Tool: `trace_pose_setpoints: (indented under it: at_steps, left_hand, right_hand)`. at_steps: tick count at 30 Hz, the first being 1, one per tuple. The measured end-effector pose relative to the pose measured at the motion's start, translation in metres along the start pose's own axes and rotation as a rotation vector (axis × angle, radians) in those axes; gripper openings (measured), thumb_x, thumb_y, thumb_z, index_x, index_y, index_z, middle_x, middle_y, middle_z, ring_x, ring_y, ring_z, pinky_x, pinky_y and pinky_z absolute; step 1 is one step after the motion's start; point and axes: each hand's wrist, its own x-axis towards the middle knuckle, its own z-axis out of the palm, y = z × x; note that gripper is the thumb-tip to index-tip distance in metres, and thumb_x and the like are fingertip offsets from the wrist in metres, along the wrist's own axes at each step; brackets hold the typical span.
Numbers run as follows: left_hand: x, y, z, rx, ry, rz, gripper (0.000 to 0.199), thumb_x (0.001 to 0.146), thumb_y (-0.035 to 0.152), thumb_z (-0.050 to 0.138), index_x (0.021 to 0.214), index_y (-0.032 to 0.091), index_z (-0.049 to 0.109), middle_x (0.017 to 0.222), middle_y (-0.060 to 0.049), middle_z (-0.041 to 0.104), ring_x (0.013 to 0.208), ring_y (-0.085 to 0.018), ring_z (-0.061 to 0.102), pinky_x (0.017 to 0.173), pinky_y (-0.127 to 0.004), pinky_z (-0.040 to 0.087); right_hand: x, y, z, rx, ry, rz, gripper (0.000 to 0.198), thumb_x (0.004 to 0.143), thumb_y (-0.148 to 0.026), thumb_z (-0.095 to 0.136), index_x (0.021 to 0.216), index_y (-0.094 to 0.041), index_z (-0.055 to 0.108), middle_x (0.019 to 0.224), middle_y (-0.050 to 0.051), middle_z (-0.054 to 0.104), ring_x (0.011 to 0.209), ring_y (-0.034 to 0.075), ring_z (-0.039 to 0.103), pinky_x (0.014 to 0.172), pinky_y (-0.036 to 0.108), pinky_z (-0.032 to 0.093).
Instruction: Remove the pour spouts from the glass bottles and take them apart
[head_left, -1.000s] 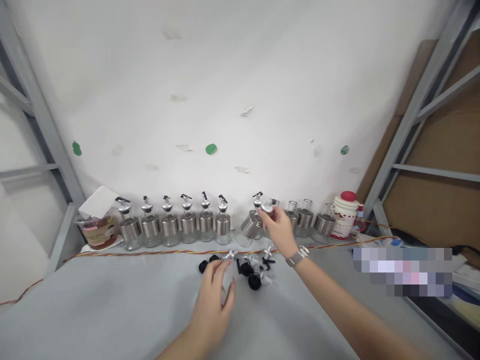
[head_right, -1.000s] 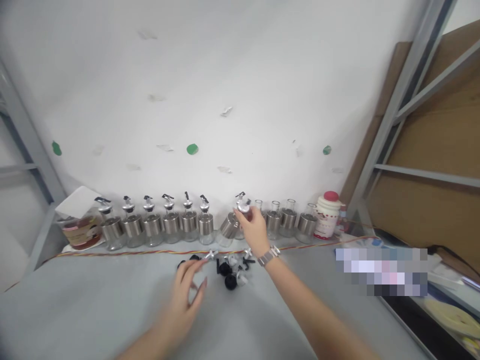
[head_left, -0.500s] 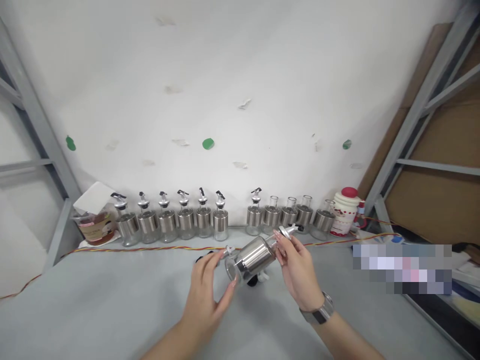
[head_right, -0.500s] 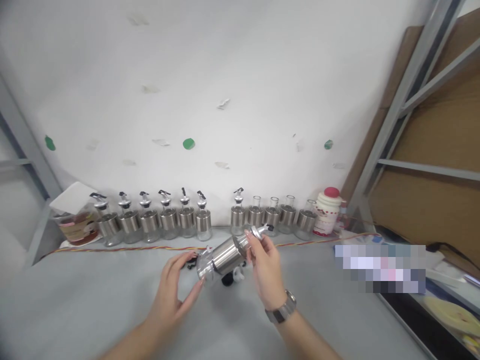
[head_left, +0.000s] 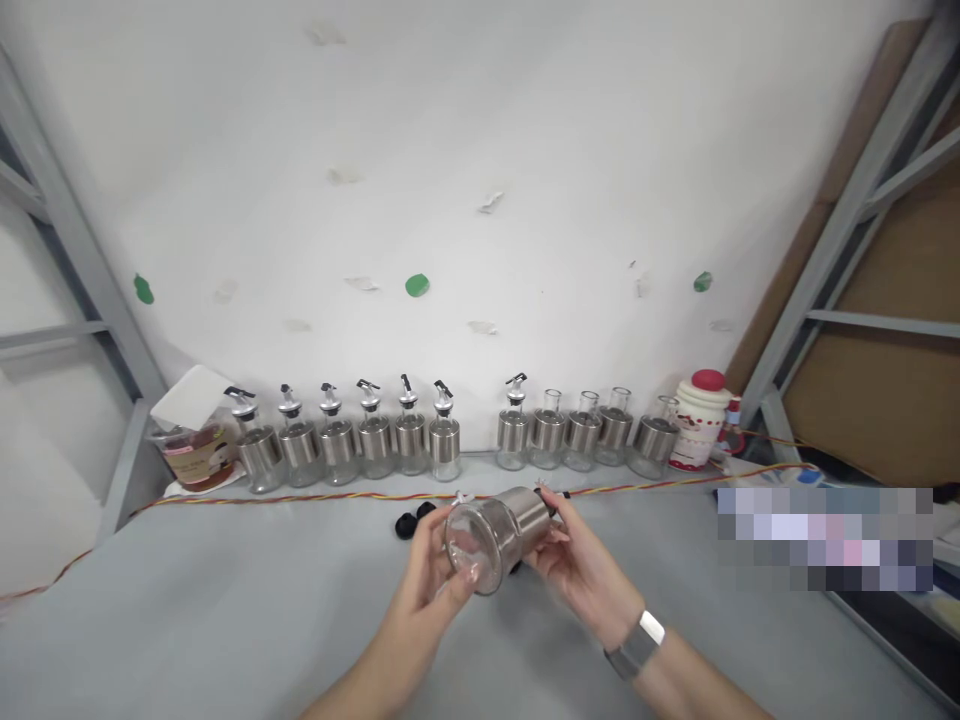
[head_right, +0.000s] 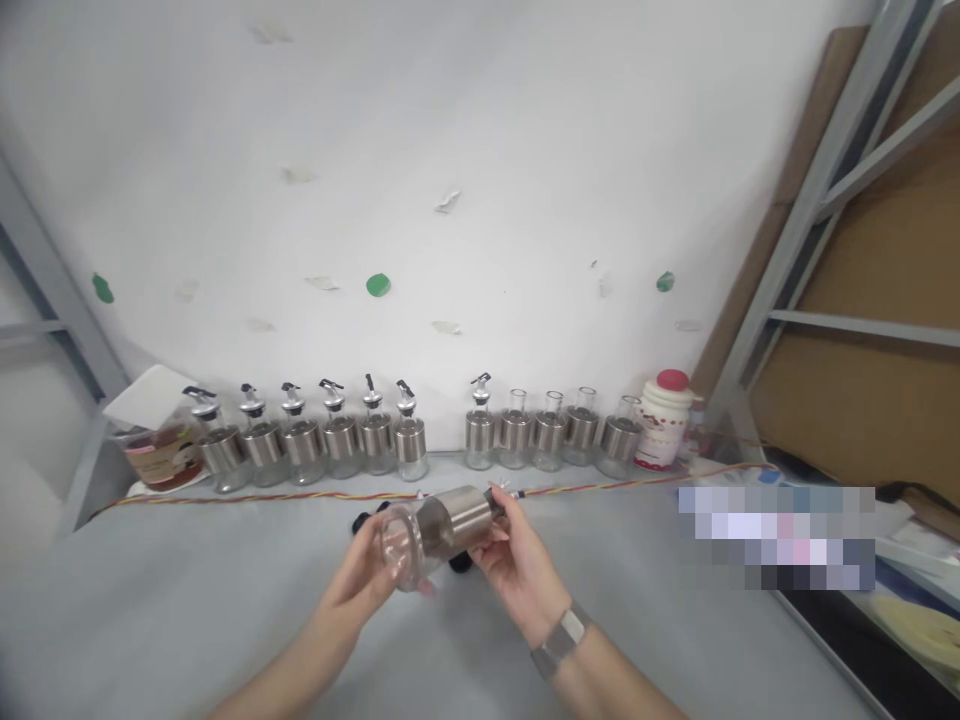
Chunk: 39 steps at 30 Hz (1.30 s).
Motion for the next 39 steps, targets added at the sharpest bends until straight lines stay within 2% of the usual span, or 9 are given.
trace_pose_setpoints:
  at_steps: [3,7,10,12,15,17,21,30,39]
  left_hand:
    - [0.005,-0.004,0.004,-0.115,-0.049,-0.099,0.068,0.062,0.038,0.069,0.118,0.027,0.031,0.105,-0.008,0.053,0.070,-0.019,0.062,0.069,-0.040,0.050]
    - [0.011,-0.012,0.003,-0.085,0.183,-0.117,0.076,0.052,0.034,0.075,0.110,0.026,0.028,0.080,0.000,0.053,0.051,-0.017,0.061,0.049,-0.033,0.050]
    - [0.012,-0.008,-0.001,0.035,0.280,-0.091,0.050,0.063,0.035,0.067,0.098,0.021,0.034,0.072,0.003,0.051,0.043,-0.013,0.057,0.044,-0.030,0.049]
    - [0.010,-0.005,-0.003,0.084,0.280,-0.065,0.044,0.065,0.034,0.066,0.094,0.021,0.035,0.073,0.003,0.052,0.040,-0.010,0.055,0.044,-0.029,0.048]
    - [0.007,-0.006,-0.006,0.136,0.244,-0.060,0.043,0.064,0.033,0.067,0.090,0.021,0.035,0.079,0.002,0.054,0.037,-0.008,0.052,0.040,-0.026,0.046]
    - [0.004,-0.010,-0.007,0.169,0.191,-0.081,0.042,0.063,0.034,0.068,0.089,0.021,0.037,0.075,0.003,0.054,0.035,-0.006,0.050,0.038,-0.024,0.043]
    - [0.008,-0.014,-0.015,0.106,0.133,-0.067,0.055,0.065,0.044,0.064,0.107,0.022,0.036,0.064,0.003,0.054,0.041,-0.010,0.052,0.037,-0.021,0.039]
    - [0.031,-0.014,-0.047,0.083,0.834,0.040,0.038,0.072,0.050,0.047,0.098,0.022,0.049,0.086,0.000,0.052,0.071,-0.013,0.055,0.050,-0.022,0.039]
    - [0.026,-0.015,-0.040,0.074,0.763,-0.003,0.034,0.071,0.048,0.050,0.092,0.022,0.053,0.086,0.000,0.054,0.071,-0.014,0.055,0.058,-0.024,0.040]
  right_hand:
    - [-0.003,0.000,0.002,-0.028,-0.037,-0.107,0.019,0.070,-0.030,0.063,0.063,-0.019,0.048,0.047,-0.008,0.040,0.037,0.006,0.036,0.040,0.018,0.039]
    - [-0.005,-0.007,0.006,-0.276,-0.205,-0.205,0.021,0.073,-0.037,0.058,0.069,-0.018,0.052,0.056,-0.005,0.045,0.050,0.009,0.046,0.051,0.022,0.043]
    - [-0.006,-0.025,0.006,-0.712,-0.127,-0.370,0.034,0.071,-0.043,0.058,0.092,-0.017,0.053,0.084,0.005,0.056,0.078,0.019,0.054,0.067,0.033,0.045]
    - [-0.009,-0.038,0.006,-1.092,-0.059,-0.709,0.054,0.066,-0.042,0.063,0.112,-0.020,0.045,0.111,0.010,0.051,0.103,0.025,0.045,0.084,0.041,0.036]
    - [-0.017,-0.044,0.006,-1.718,-0.358,-0.979,0.059,0.062,-0.032,0.067,0.116,-0.023,0.044,0.119,0.009,0.050,0.111,0.026,0.040,0.096,0.044,0.020]
    - [-0.023,-0.037,0.007,-2.004,-0.493,-0.914,0.039,0.066,-0.021,0.062,0.103,-0.020,0.054,0.102,0.009,0.060,0.098,0.024,0.051,0.091,0.040,0.026]
    - [-0.026,-0.022,0.006,-2.151,-0.293,-0.728,0.019,0.068,-0.014,0.052,0.085,-0.019,0.058,0.077,0.006,0.066,0.071,0.022,0.060,0.058,0.026,0.037]
    - [-0.025,-0.013,0.002,-2.446,-0.257,-0.821,0.018,0.068,-0.005,0.048,0.074,-0.015,0.061,0.066,0.011,0.067,0.058,0.024,0.062,0.046,0.027,0.029]
    - [-0.024,-0.005,0.000,-2.406,-0.217,-0.786,0.018,0.069,-0.008,0.047,0.078,-0.017,0.060,0.069,0.011,0.067,0.060,0.023,0.063,0.048,0.026,0.033]
